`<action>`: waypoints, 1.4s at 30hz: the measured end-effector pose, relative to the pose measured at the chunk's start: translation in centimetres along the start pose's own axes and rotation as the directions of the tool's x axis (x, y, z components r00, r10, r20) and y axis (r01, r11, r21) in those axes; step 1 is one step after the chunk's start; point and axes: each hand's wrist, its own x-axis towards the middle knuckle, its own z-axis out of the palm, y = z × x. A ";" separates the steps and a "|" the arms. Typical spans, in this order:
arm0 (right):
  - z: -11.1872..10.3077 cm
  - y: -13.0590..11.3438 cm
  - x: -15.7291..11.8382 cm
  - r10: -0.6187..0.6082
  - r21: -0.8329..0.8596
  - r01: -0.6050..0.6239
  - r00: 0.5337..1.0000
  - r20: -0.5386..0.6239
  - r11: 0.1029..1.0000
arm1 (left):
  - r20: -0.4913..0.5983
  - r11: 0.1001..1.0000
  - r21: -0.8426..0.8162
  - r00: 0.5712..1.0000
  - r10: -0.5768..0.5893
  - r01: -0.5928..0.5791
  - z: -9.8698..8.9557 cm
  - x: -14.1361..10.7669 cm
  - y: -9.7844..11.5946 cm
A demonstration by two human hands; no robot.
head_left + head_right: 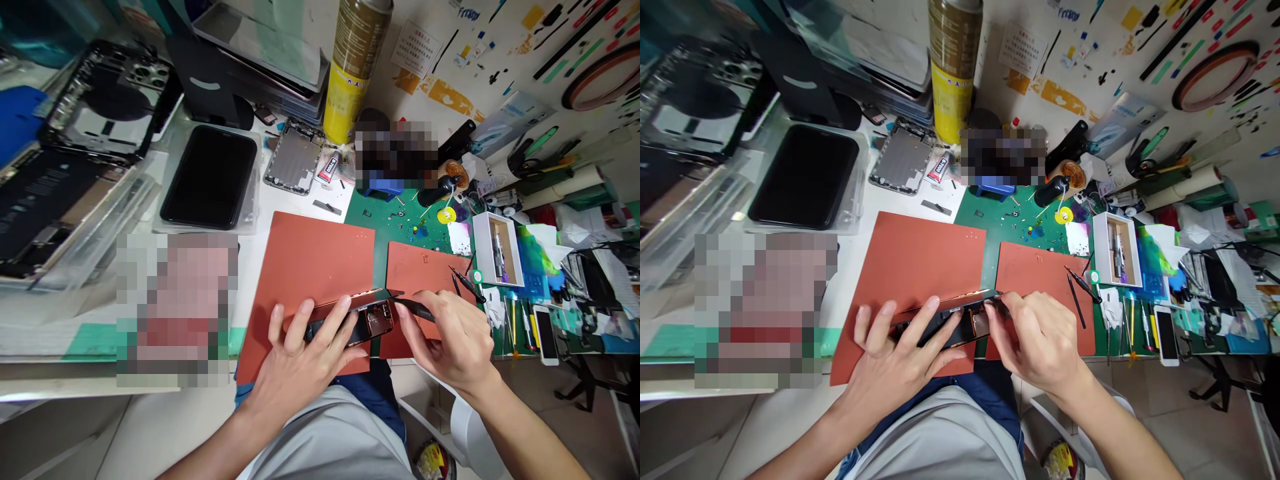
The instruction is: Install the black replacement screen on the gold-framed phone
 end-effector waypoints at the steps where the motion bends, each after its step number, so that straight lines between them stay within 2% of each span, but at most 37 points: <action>1: 0.0 0.0 0.0 -0.001 0.005 0.001 1.000 0.001 1.000 | -0.001 1.000 0.001 1.000 -0.001 0.001 0.0 0.0 0.0; 6: 0.0 0.0 0.1 -0.006 -0.024 0.006 1.000 -0.015 1.000 | 0.005 1.000 0.007 1.000 -0.003 0.003 0.0 -0.1 0.0; 27: 0.2 0.2 0.0 -0.031 0.044 0.031 1.000 -0.004 0.999 | 0.003 1.000 -0.011 1.000 -0.013 0.013 0.2 -0.2 0.0; 30: -0.3 0.0 -0.4 0.002 0.036 -0.001 0.999 -0.032 0.999 | 0.005 1.000 -0.009 1.000 -0.016 0.016 0.2 -0.4 -0.1; 33: -0.6 -0.4 -1.7 0.133 0.018 -0.132 0.984 -0.117 0.991 | 0.014 1.000 -0.010 1.000 -0.021 0.021 0.2 -0.4 0.0; 35: -0.4 -0.6 -3.0 0.309 0.064 -0.302 0.932 -0.191 0.951 | 0.015 1.000 -0.012 1.000 -0.027 0.027 0.2 -0.4 0.0; 36: -0.2 -0.7 -3.8 0.421 0.120 -0.404 0.880 -0.218 0.907 | 0.015 0.999 -0.013 0.999 -0.031 0.031 0.2 -0.4 0.0; 37: 0.0 -0.6 -4.6 0.540 0.199 -0.504 0.808 -0.236 0.841 | 0.018 0.999 -0.013 0.999 -0.035 0.035 0.2 -0.4 0.0; 39: 0.5 -0.2 -6.2 0.745 0.388 -0.641 0.619 -0.249 0.663 | 0.022 0.999 -0.015 0.999 -0.040 0.040 0.1 -0.4 0.0; 41: 0.7 0.5 -7.7 0.856 0.541 -0.667 0.444 -0.264 0.512 | 0.028 0.999 -0.029 0.999 -0.044 0.045 0.0 -0.4 -0.1; 42: 0.7 0.9 -8.5 0.882 0.584 -0.661 0.376 -0.284 0.470 | 0.032 0.998 -0.039 0.998 -0.048 0.050 0.0 -0.4 -0.1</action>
